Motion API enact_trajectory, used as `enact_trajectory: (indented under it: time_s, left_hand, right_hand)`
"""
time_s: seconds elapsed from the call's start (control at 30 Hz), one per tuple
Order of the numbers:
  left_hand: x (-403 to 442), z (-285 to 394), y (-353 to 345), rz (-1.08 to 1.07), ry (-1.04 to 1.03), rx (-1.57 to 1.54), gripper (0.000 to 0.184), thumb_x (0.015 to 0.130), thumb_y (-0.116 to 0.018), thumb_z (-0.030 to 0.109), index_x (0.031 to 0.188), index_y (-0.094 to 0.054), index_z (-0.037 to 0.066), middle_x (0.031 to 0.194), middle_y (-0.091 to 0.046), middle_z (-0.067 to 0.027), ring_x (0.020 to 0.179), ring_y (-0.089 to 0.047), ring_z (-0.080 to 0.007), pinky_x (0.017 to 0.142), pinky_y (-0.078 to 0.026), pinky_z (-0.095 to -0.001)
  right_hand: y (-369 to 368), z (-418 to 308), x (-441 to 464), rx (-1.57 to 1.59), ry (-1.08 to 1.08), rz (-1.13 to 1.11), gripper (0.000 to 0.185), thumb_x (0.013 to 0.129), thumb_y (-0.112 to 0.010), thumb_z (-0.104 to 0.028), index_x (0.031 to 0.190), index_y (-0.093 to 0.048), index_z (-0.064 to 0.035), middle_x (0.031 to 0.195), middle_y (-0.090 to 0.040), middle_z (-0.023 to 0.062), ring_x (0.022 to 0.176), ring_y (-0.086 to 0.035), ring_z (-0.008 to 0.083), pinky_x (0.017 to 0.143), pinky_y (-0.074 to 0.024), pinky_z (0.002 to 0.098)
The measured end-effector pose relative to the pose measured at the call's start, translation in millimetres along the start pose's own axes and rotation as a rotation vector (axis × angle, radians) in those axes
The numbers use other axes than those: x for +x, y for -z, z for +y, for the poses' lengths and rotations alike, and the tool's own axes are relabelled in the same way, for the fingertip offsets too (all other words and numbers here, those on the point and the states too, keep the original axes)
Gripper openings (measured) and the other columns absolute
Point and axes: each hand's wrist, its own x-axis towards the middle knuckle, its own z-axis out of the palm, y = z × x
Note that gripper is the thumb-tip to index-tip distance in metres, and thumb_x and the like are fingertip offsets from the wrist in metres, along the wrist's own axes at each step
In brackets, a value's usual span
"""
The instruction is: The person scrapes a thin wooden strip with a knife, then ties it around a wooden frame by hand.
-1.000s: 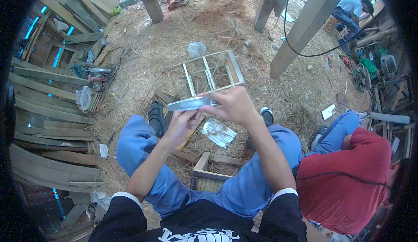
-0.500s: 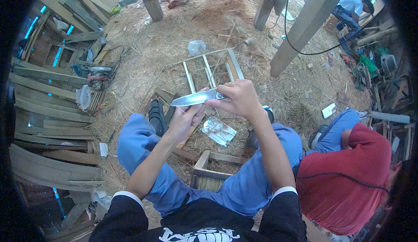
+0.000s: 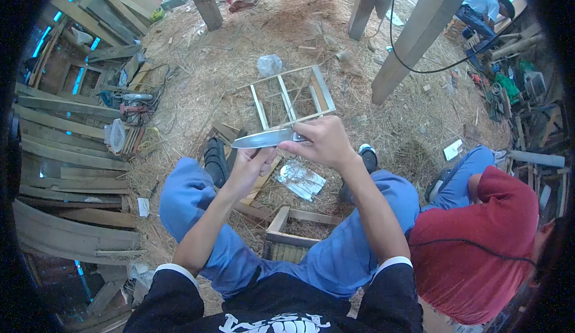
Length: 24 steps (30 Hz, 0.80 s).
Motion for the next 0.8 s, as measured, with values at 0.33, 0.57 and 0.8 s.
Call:
enact_trajectory:
  time_s: [0.33,0.57,0.8]
  left_hand:
    - [-2,12,1,-0.078,0.020,-0.046,0.017,0.101,-0.060,0.017,0.111,-0.063,0.004,0.073,-0.045,0.0061,0.054,-0.031,0.0005,0.046,-0.022,-0.0203]
    - [0,11,4,-0.150,0.058,-0.057,0.018,0.104,-0.055,0.021,0.108,-0.061,0.005,0.070,-0.042,0.0058,0.052,-0.031,-0.0010,0.046,-0.022,-0.0217]
    - [-2,15,-2,-0.132,0.061,-0.053,0.039,0.105,-0.053,0.021,0.141,-0.052,0.007,0.071,-0.038,0.0075,0.054,-0.028,-0.0015,0.048,-0.019,-0.0208]
  right_hand:
    - [11,9,5,-0.085,0.111,0.094,0.044,0.076,-0.080,-0.050,0.066,-0.064,-0.0095,0.054,-0.056,0.0054,0.048,-0.058,0.0240,0.047,-0.0414,0.0355]
    - [16,12,-1,-0.167,0.116,0.087,0.047,0.071,-0.081,-0.051,0.072,-0.065,-0.0068,0.059,-0.059,0.0047,0.052,-0.058,0.0234,0.050,-0.0405,0.0362]
    - [20,12,0,-0.207,0.103,0.065,0.048,0.071,-0.081,-0.052,0.070,-0.064,-0.0072,0.057,-0.056,0.0031,0.050,-0.056,0.0224,0.049,-0.0400,0.0358]
